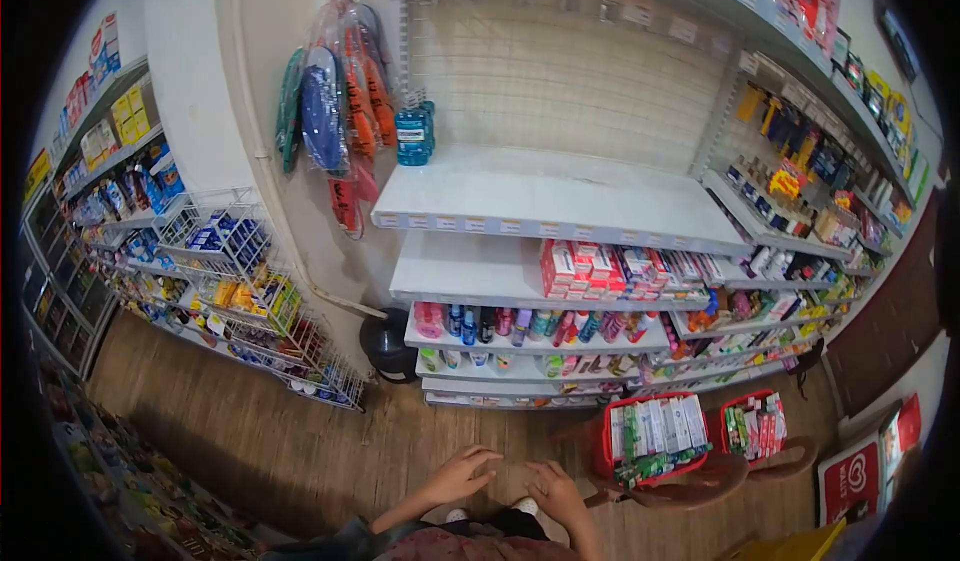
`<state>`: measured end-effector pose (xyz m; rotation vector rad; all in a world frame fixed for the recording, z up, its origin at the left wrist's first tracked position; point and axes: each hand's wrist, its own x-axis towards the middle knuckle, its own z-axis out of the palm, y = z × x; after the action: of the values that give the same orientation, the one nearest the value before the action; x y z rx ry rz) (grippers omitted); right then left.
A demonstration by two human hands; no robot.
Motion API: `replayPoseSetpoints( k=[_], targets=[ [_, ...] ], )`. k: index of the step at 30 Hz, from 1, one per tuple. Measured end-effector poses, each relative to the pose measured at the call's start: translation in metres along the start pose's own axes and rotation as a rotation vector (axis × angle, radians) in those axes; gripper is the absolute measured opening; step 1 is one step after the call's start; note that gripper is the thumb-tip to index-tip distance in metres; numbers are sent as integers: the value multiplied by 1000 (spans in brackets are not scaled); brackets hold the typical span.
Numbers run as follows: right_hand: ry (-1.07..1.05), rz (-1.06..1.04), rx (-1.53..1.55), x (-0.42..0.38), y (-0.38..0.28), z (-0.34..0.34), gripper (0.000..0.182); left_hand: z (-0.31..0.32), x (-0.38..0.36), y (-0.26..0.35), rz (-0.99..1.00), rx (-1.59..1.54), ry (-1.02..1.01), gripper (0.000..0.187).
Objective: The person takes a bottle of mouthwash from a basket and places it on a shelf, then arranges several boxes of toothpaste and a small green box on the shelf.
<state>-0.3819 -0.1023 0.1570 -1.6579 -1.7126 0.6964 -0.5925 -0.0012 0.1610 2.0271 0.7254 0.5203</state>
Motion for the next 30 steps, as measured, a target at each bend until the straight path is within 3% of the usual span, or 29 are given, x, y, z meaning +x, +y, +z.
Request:
replayPoseSetpoints(
  k=[9, 14, 18, 22, 26, 28, 30],
  targets=[
    [177, 169, -43, -59, 27, -58, 37, 61, 52, 42, 93, -19, -135, 32],
    [282, 138, -139, -88, 55, -104, 38, 122, 91, 57, 179, -37, -153, 30],
    [276, 298, -106, -111, 93, -134, 38, 168, 119, 67, 172, -97, -274, 30],
    [297, 325, -222, -129, 143, -151, 37, 207, 145, 72, 84, -121, -391, 31],
    [272, 391, -205, -135, 181, -173, 31, 242, 165, 66, 98, -110, -396, 29],
    [277, 392, -188, -139, 219, -171, 32, 259, 174, 57, 81, -137, -387, 29],
    [209, 466, -158, -139, 261, -166, 45, 276, 182, 43, 32, -166, -386, 29]
  ],
)
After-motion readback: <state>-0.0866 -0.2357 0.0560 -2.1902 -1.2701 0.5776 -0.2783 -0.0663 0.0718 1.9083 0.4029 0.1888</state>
